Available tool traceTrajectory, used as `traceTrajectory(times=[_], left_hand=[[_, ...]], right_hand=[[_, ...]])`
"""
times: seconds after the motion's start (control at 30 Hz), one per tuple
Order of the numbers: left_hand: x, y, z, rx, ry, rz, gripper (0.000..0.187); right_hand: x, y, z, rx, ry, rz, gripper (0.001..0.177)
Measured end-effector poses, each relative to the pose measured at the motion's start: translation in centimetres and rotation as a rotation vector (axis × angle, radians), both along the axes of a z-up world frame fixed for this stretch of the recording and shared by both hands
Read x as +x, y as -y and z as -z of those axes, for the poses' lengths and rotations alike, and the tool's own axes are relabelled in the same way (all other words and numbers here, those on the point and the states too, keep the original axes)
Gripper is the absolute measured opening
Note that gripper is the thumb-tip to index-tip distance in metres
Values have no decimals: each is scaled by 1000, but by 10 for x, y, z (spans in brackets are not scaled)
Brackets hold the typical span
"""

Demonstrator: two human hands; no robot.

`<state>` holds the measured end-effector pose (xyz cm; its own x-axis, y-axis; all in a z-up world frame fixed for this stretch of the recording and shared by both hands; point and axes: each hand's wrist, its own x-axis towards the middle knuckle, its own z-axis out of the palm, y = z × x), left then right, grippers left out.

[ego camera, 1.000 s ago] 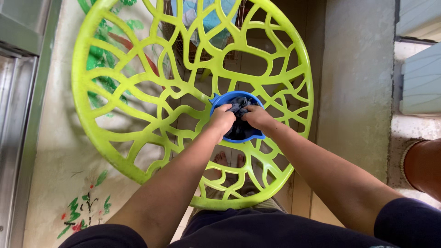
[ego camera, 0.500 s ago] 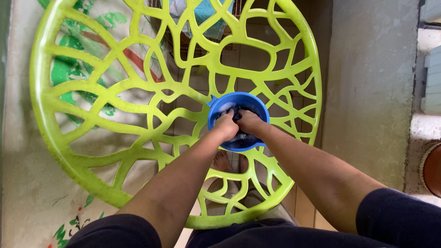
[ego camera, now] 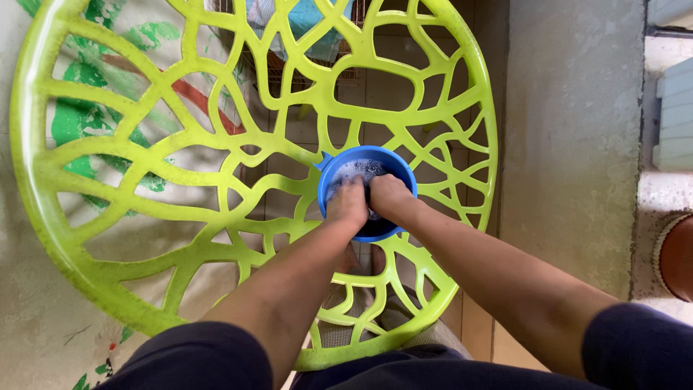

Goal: The person cleans the metal frame of a window using a dark cloth. They dip the cloth into a blue cup containing soapy water on a green chair, wring it out, and wipe the window frame and glass.

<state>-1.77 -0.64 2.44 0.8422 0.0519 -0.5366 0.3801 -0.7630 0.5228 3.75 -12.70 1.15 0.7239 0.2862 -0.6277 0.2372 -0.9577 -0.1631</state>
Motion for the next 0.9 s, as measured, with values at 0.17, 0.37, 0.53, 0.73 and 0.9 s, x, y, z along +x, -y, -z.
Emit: traceTrajectory(times=[0.17, 0.37, 0.53, 0.73, 0.9], left_hand=[[-10, -18, -16, -71, 542, 28, 48], [-8, -39, -78, -291, 330, -4, 46], [-10, -48, -127, -451, 290, 103, 44], [-28, -42, -198, -704, 310, -132, 35], [-38, -52, -248, -876, 426, -131, 36]], right_hand=[[-22, -3, -96, 336, 253, -5, 32], [-30, -13, -209, 505, 51, 197, 34], [-33, -21, -275, 576, -53, 185, 33], [-30, -15, -353, 787, -130, 156, 27], [-31, -12, -402, 811, -225, 150, 27]])
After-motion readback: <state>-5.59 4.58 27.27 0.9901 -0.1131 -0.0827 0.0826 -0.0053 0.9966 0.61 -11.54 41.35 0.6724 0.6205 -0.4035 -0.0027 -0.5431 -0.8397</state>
